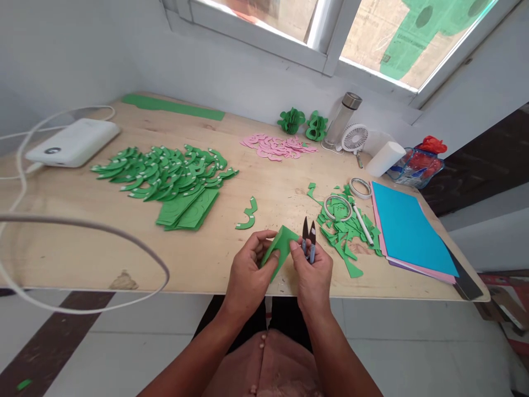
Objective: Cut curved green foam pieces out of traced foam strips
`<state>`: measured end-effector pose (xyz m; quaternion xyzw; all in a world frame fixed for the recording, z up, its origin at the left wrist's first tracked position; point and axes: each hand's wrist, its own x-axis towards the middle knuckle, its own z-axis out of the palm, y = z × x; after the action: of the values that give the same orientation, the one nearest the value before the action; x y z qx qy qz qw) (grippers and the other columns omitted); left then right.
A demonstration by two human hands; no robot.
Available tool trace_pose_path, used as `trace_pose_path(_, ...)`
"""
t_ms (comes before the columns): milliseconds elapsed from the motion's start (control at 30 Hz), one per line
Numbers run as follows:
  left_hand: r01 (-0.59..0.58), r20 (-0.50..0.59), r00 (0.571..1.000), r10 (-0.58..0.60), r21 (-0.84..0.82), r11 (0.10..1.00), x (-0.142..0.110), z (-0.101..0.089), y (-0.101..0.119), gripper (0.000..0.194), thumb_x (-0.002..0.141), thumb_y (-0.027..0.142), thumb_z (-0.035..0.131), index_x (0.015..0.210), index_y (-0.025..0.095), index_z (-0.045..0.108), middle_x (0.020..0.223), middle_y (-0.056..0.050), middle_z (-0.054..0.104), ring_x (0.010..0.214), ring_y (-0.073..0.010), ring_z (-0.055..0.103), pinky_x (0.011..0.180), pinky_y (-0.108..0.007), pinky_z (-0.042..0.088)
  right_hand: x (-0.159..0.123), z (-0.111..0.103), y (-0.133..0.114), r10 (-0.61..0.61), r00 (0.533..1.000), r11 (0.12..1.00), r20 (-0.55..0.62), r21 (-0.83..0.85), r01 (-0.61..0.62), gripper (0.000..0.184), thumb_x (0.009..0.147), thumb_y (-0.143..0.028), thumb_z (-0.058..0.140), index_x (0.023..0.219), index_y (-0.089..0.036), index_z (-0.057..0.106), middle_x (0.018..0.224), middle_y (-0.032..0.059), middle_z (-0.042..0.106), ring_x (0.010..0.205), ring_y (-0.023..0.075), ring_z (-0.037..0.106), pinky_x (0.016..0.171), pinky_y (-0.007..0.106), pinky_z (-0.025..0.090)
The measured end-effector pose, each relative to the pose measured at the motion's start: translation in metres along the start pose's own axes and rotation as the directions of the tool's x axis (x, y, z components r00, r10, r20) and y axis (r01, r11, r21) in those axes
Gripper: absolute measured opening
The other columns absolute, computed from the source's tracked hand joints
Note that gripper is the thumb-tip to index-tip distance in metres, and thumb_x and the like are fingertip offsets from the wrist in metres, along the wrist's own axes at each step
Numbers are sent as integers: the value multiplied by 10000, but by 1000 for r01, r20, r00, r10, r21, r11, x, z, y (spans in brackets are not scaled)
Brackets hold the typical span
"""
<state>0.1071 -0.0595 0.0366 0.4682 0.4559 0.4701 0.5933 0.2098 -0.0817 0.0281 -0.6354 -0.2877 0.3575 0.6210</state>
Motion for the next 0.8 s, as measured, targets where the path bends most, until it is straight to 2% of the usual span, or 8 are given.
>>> trace_pose_path(133, 39, 109, 993, -41, 24, 999, -4, -3, 3, 549, 709, 286, 711, 1227, 192, 556, 1033, -59, 703, 968, -216, 659, 834, -296, 504, 4, -1, 0, 7, 1000, 999, -13, 44, -7, 272, 697, -406, 730, 666, -164, 610, 627, -18, 519, 587, 115, 447, 533, 229, 374)
trace_pose_path(233, 89, 139, 987, -83, -37, 995, -5, -7, 9, 504, 739, 365, 689, 1209, 201, 605, 1180, -75, 683, 1136, -244, 600, 923, -308, 478, 7, -4, 1, 39, 999, 997, 29, 64, -41, 264, 686, -392, 744, 687, -162, 614, 627, -29, 511, 556, 98, 412, 516, 223, 344)
trace_pose_path(333, 138, 130, 983, -128, -69, 988, -3, -11, 11, 313, 747, 387, 677, 983, 183, 702, 1012, -63, 734, 1024, -242, 641, 881, -309, 492, 8, -5, 1, 62, 996, 996, 67, 65, -67, 275, 680, -396, 751, 680, -163, 605, 599, -47, 478, 518, 83, 362, 482, 215, 294)
trace_pose_path(467, 172, 98, 982, -161, -114, 979, 2, -10, 8, 162, 705, 331, 717, 749, 179, 686, 749, -5, 693, 749, -168, 617, 709, -250, 484, 7, -4, 0, 46, 993, 995, 108, 88, -55, 335, 727, -451, 714, 633, -170, 559, 529, -71, 391, 480, 75, 305, 447, 215, 239)
trace_pose_path(533, 175, 40, 985, -171, -142, 974, 2, -9, 7, 153, 679, 315, 735, 706, 180, 668, 696, 18, 653, 698, -143, 582, 656, -225, 459, 6, -4, -1, 44, 993, 993, 106, 102, -55, 343, 721, -475, 717, 661, -166, 580, 519, -75, 387, 472, 74, 298, 441, 217, 232)
trace_pose_path(600, 193, 23, 981, -192, -162, 968, 2, -8, 7, 162, 659, 313, 747, 693, 180, 661, 674, 30, 629, 673, -130, 559, 627, -212, 440, 6, -4, -1, 61, 994, 992, 86, 102, -69, 338, 671, -460, 760, 735, -156, 628, 566, -61, 454, 490, 76, 337, 459, 219, 262)
trace_pose_path(700, 224, 81, 974, -213, -174, 959, 2, -7, 9, 172, 660, 322, 743, 697, 174, 664, 681, 24, 628, 667, -125, 547, 634, -211, 435, 8, -4, -1, 85, 994, 992, 64, 86, -90, 322, 623, -404, 800, 756, -156, 644, 640, -42, 521, 539, 83, 402, 510, 225, 312)
trace_pose_path(800, 245, 170, 961, -220, -139, 960, 1, -10, 10, 171, 690, 336, 713, 717, 171, 677, 690, 12, 640, 656, -126, 542, 635, -217, 436, 10, -4, -2, 92, 993, 990, 76, 97, -99, 295, 636, -392, 789, 711, -164, 618, 604, -58, 481, 525, 80, 372, 493, 222, 283)
